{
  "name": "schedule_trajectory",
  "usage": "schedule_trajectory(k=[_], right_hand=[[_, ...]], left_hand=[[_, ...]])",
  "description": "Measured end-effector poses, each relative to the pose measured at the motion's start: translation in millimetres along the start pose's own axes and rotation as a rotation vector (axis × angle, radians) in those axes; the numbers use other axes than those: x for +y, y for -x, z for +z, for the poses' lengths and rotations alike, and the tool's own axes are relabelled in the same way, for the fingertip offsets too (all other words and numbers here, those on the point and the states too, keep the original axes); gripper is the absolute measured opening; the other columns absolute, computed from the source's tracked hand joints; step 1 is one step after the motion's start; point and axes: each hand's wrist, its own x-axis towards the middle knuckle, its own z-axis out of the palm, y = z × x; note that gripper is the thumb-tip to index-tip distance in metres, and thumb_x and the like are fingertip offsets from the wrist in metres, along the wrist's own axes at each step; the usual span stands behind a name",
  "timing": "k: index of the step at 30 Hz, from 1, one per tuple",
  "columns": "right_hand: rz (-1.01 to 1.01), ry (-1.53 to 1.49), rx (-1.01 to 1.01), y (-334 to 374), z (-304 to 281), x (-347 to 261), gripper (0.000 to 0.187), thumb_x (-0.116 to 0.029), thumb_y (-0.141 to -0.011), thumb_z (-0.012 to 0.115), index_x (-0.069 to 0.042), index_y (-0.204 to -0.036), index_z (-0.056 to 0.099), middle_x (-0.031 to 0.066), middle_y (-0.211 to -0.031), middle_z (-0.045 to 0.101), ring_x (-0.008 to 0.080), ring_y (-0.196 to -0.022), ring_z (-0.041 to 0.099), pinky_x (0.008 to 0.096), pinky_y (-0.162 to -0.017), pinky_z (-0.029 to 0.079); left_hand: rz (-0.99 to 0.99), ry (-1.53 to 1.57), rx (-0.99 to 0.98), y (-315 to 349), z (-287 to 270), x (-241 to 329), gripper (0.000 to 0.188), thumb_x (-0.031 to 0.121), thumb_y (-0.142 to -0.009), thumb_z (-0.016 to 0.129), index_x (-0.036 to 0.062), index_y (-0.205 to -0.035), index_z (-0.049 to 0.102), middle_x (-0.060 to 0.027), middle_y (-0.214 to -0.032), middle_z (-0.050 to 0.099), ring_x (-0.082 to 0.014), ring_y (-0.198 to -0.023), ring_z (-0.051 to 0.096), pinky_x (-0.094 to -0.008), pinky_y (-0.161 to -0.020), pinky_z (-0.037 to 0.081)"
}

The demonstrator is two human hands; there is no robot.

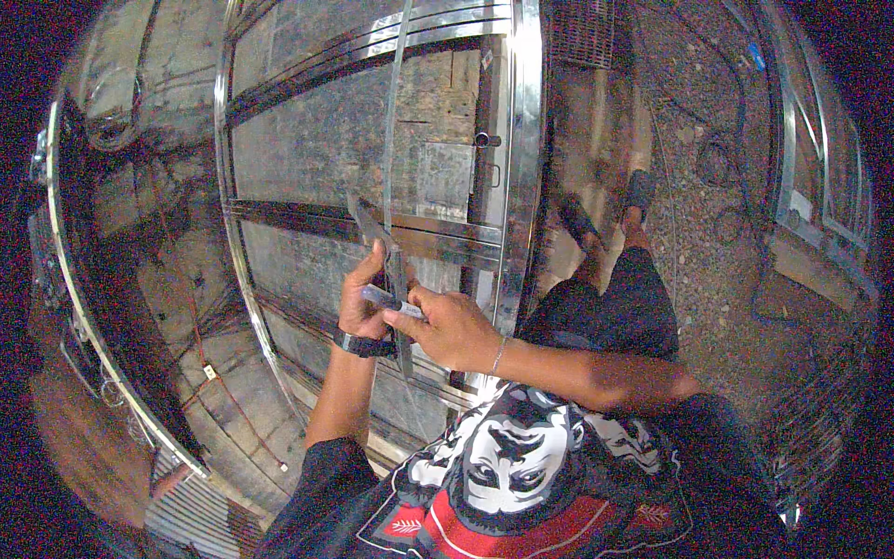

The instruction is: The person uses a metal ruler and a marker to draw straight lines on a large, curved metal sheet. They reposition the ruler multiple times to mark different sections of the sheet.

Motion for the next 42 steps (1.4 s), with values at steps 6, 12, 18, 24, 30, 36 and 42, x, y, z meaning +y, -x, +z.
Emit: schedule_trajectory(k=[6,12,18,24,30,36,42], right_hand=[[0.031,0.004,-0.008,0.2,-2.1,-3.5,0.052,-0.053,-0.098,0.065,-0.001,-0.091,0.065,0.0222,-0.066,0.063,0.0393,-0.062,0.066,0.0494,-0.059,0.048],[-0.011,0.046,-0.026,0.9,-2.5,-4.6,0.044,-0.044,-0.095,0.07,0.0,-0.088,0.063,0.0245,-0.067,0.064,0.043,-0.064,0.067,0.0517,-0.06,0.049],[-0.311,0.135,-0.004,18.5,24.9,-20.0,0.03,-0.027,-0.089,0.071,0.0,-0.086,0.06,0.0257,-0.07,0.065,0.0454,-0.068,0.068,0.0558,-0.065,0.053],[-0.335,0.146,-0.009,16.9,38.6,-26.8,0.024,-0.021,-0.087,0.07,0.0,-0.087,0.058,0.0247,-0.07,0.065,0.0462,-0.069,0.067,0.0555,-0.064,0.052],[-0.318,0.029,0.051,13.3,25.2,-27.0,0.028,-0.019,-0.087,0.075,0.0,-0.079,0.056,0.0243,-0.068,0.061,0.0471,-0.068,0.064,0.0532,-0.059,0.047],[-0.134,-0.025,0.001,8.8,17.6,-18.4,0.032,-0.029,-0.092,0.071,0.0,-0.083,0.061,0.0251,-0.072,0.065,0.0464,-0.071,0.067,0.0544,-0.064,0.05],[-0.083,-0.167,-0.04,3.4,2.6,-3.0,0.042,-0.033,-0.099,0.071,0.001,-0.078,0.059,0.0049,-0.058,0.048,0.0096,-0.058,0.045,0.0368,-0.051,0.037]], left_hand=[[0.024,-0.012,0.031,1.0,2.9,-0.3,0.025,0.037,-0.1,0.07,0.0117,-0.099,0.069,-0.005,-0.086,0.072,-0.0217,-0.074,0.068,-0.0371,-0.065,0.055],[0.015,-0.003,0.001,-0.4,-1.6,-2.6,0.037,0.046,-0.102,0.063,0.0086,-0.103,0.069,-0.0066,-0.088,0.07,-0.0234,-0.077,0.067,-0.0402,-0.072,0.056],[-0.087,0.269,-0.196,11.0,-10.7,10.9,0.073,0.074,-0.097,0.047,0.0054,-0.109,0.069,-0.0126,-0.089,0.065,-0.0281,-0.086,0.058,-0.0431,-0.084,0.045],[-0.04,0.32,-0.283,23.3,-6.9,20.0,0.079,0.076,-0.097,0.044,0.0022,-0.102,0.071,-0.0152,-0.091,0.06,-0.0285,-0.088,0.052,-0.0439,-0.084,0.041],[-0.054,0.288,-0.212,25.9,-10.7,23.0,0.062,0.063,-0.1,0.052,0.004,-0.101,0.071,-0.019,-0.097,0.064,-0.0331,-0.089,0.058,-0.049,-0.092,0.046],[0.038,0.103,-0.049,23.0,-8.3,26.6,0.042,0.045,-0.103,0.058,0.0051,-0.108,0.07,-0.0153,-0.103,0.073,-0.0328,-0.092,0.07,-0.0487,-0.083,0.057],[0.032,-0.029,0.023,21.9,-3.7,20.2,0.026,0.034,-0.101,0.067,0.009,-0.109,0.072,-0.0074,-0.103,0.077,-0.0236,-0.092,0.073,-0.0402,-0.084,0.059]])
